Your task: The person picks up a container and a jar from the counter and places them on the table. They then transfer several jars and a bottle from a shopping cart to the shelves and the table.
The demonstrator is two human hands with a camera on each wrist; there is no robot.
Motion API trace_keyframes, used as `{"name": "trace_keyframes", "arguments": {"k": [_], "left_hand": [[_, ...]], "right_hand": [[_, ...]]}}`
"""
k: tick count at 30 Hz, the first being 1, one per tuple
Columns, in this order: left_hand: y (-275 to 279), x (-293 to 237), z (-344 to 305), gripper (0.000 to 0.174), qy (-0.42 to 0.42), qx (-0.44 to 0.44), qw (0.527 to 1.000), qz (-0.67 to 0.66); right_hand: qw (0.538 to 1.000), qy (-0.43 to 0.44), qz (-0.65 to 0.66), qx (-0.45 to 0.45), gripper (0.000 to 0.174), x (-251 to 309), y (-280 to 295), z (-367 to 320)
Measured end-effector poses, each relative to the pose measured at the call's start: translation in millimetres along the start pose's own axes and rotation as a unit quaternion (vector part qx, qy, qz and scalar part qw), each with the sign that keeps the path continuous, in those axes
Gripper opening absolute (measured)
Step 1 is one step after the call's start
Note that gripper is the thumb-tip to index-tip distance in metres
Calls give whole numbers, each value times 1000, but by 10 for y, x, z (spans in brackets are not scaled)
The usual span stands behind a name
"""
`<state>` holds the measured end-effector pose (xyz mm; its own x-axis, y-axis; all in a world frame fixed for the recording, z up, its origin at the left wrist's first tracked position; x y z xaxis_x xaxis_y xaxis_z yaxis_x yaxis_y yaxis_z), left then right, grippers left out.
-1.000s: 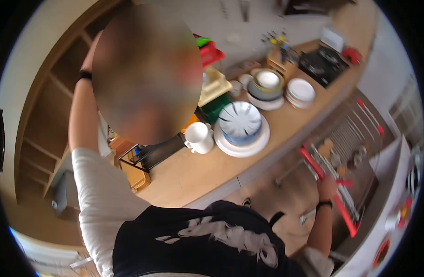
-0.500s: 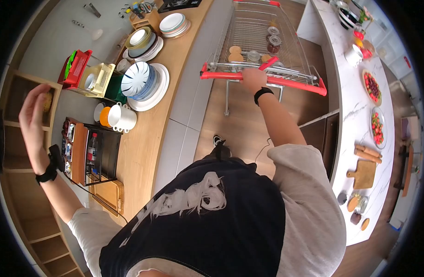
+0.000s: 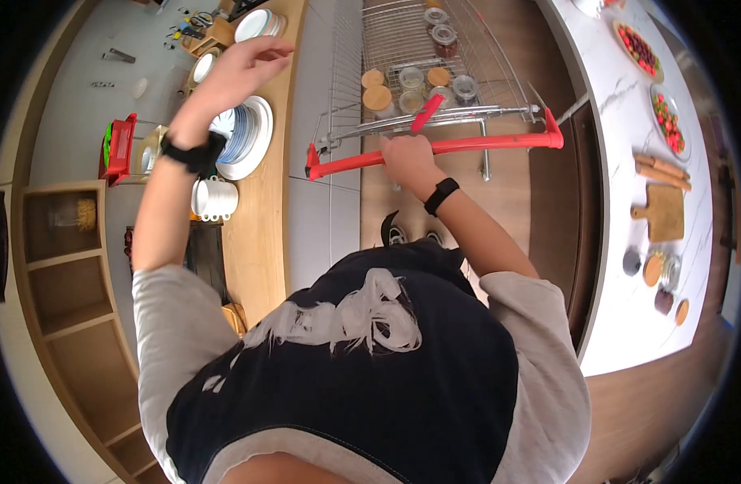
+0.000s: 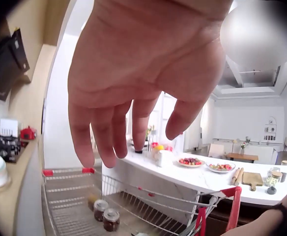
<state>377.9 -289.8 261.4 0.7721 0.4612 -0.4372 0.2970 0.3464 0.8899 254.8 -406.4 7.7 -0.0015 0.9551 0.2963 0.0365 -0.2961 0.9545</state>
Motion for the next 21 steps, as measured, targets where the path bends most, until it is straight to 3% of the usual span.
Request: {"name": "trace_keyframes", "arguments": {"k": [1,2,4,6,8,9,11,14,15,16,19,21], "left_hand": [[-287,118,141,35,7,39,999,5],[-590,287,280,37,-16,54,998,3],[-1254,722,447,41,-19,90,996,-21],[-1833,1089,483,42,-8,115,992,-51],[-2330,1367,424,48,51,98,988,-111],[-2531,1385,428,48,48,102,986,-121],[-2987,1548,291,44,113,188,974,-55],[-3594,1691,129,40,114,226,967,0],[-3797,1756,61,41,108,244,963,29],[-3860,1719,4,41,106,243,964,26],[-4055,1847,-365,55,221,258,940,26],[-4578,2244,-565,54,209,304,927,68]], "right_hand": [[998,45,26,-41,21,83,109,-187],[998,33,29,-35,21,25,140,-331],[969,168,167,-73,21,25,532,-724],[975,133,152,-96,18,-233,895,-990],[989,-7,92,-113,20,-847,846,-1159],[990,-15,87,-106,20,-1012,838,-1271],[995,-79,-45,-39,31,-1302,683,-1388],[983,-156,-96,32,42,-1291,431,-1582],[988,-129,-80,-38,40,-1198,491,-1659],[987,-130,-84,-37,40,-1149,466,-1725],[988,-129,-73,-40,36,-997,418,-1912],[990,-125,-46,-43,31,-938,386,-2008]]}}
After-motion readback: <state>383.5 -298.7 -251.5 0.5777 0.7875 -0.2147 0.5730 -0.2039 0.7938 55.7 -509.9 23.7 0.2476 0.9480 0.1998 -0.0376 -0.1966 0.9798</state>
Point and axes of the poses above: each hand's wrist, its own z-axis towards the middle knuckle, its own y-axis out of the back of the hand, x = y × z, the point moved 10 cm from there along z, towards the middle knuckle, and after that the axes turned 14 degrees about -y, right-handed, at the moved point
